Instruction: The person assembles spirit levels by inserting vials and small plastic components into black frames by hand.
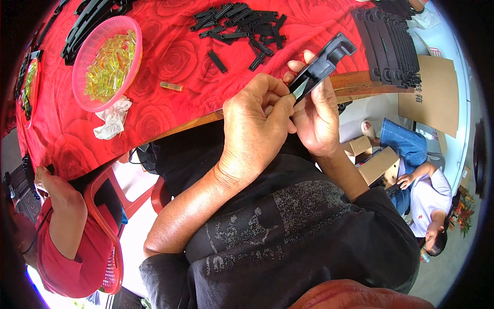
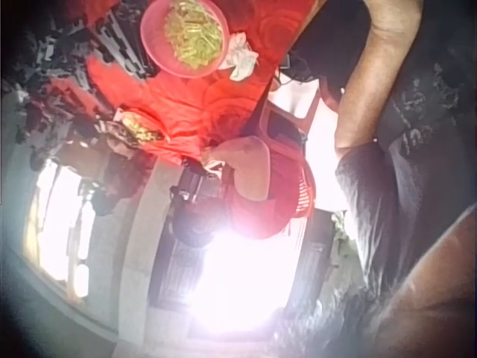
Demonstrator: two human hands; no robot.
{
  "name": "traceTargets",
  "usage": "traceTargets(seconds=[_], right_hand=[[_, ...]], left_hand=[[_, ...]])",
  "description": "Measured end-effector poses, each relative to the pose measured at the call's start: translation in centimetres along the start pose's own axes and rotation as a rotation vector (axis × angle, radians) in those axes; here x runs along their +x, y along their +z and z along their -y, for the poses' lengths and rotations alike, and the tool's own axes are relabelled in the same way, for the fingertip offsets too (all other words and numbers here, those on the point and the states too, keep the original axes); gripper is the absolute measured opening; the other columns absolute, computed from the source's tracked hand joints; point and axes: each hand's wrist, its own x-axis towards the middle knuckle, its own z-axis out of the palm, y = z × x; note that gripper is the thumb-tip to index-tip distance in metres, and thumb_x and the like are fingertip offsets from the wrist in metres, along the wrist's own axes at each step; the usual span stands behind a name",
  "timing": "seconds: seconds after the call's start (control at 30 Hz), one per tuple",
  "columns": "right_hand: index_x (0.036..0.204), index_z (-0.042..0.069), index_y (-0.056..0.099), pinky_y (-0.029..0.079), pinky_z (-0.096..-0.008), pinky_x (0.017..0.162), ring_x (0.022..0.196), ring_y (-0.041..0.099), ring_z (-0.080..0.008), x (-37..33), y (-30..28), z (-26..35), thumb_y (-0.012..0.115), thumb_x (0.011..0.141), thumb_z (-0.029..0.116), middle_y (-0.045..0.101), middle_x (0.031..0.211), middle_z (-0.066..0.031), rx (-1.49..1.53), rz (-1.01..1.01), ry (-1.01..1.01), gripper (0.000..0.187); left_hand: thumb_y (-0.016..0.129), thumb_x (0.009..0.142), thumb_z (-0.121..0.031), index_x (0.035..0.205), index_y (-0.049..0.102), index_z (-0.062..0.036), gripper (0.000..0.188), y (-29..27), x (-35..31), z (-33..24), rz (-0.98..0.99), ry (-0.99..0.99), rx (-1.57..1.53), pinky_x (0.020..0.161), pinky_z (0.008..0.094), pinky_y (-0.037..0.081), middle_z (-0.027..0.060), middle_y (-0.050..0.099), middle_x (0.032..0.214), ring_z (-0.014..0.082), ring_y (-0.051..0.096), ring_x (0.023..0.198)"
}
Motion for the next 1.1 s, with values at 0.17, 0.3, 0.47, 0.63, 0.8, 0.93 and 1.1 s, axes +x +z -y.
traceTargets(seconds=[0.17, 0.3, 0.47, 0.63, 0.8, 0.93, 1.1], right_hand=[[0.15, 0.002, 0.036, 0.05, -0.0365, 0.102, 0.121, 0.06, -0.0241, -0.2, 0.3, -0.1, 0.063, 0.1, 0.017, 0.057, 0.138, -0.0163, -0.169, 0.042, -0.105, 0.059], [0.149, 0.001, 0.037, 0.052, -0.0361, 0.1, 0.121, 0.061, -0.0251, -0.4, 0.4, 0.0, 0.066, 0.097, 0.013, 0.058, 0.138, -0.0179, -0.222, 0.029, -0.125, 0.061], [0.15, 0.001, 0.034, 0.047, -0.0386, 0.107, 0.124, 0.059, -0.0258, -0.4, 0.7, 0.3, 0.064, 0.099, 0.015, 0.056, 0.139, -0.0186, -0.232, -0.01, -0.162, 0.061], [0.15, 0.001, 0.033, 0.044, -0.0413, 0.11, 0.128, 0.056, -0.0274, -0.1, 0.3, 0.2, 0.06, 0.101, 0.019, 0.055, 0.14, -0.0188, -0.22, 0.018, -0.18, 0.059], [0.149, 0.002, 0.036, 0.044, -0.0431, 0.112, 0.131, 0.054, -0.03, 0.4, 0.7, 0.6, 0.055, 0.104, 0.02, 0.053, 0.142, -0.0196, -0.172, 0.007, -0.141, 0.052], [0.145, 0.002, 0.04, 0.044, -0.0423, 0.112, 0.131, 0.055, -0.0302, 0.6, 1.0, 0.6, 0.053, 0.105, 0.016, 0.055, 0.141, -0.0191, -0.142, -0.05, -0.086, 0.045], [0.134, 0.0, 0.05, 0.045, -0.0382, 0.109, 0.124, 0.06, -0.0255, 1.5, 0.2, 2.1, 0.057, 0.101, 0.007, 0.063, 0.13, -0.0173, -0.369, -0.078, 0.043, 0.034]], left_hand=[[0.065, 0.094, 0.0, 0.097, 0.057, 0.0027, 0.008, 0.1, -0.1, 0.2, 0.022, 0.005, 0.014, 0.051, 0.0213, 0.051, 0.0078, 0.066, 0.076, 0.0101, 0.065, 0.059], [0.064, 0.094, 0.002, 0.097, 0.055, 0.0026, 0.01, 0.1, -0.4, 0.3, 0.019, 0.022, 0.027, 0.051, 0.0214, 0.051, 0.0082, 0.066, 0.075, 0.0101, 0.065, 0.059], [0.063, 0.094, 0.002, 0.098, 0.054, 0.0027, 0.01, 0.3, -0.5, 0.7, 0.02, -0.004, 0.047, 0.05, 0.0213, 0.051, 0.0089, 0.065, 0.075, 0.0106, 0.064, 0.058], [0.063, 0.094, 0.003, 0.1, 0.054, 0.0027, 0.01, 0.3, -0.5, 0.6, 0.054, -0.015, -0.041, 0.052, 0.0211, 0.051, 0.0094, 0.067, 0.077, 0.0107, 0.065, 0.06], [0.063, 0.094, 0.001, 0.101, 0.055, 0.0026, 0.011, 0.1, -0.4, 0.5, 0.055, 0.013, -0.015, 0.053, 0.0212, 0.052, 0.0096, 0.068, 0.079, 0.0104, 0.065, 0.061], [0.063, 0.09, 0.005, 0.093, 0.057, 0.0045, 0.007, 0.1, -0.1, 0.8, -0.019, 0.002, -0.034, 0.05, 0.023, 0.05, 0.0079, 0.067, 0.07, 0.0088, 0.065, 0.058], [0.064, 0.091, 0.001, 0.097, 0.057, 0.0037, 0.01, -0.6, 0.2, 1.1, -0.018, -0.01, 0.081, 0.051, 0.0233, 0.051, 0.009, 0.068, 0.074, 0.0102, 0.066, 0.058]])
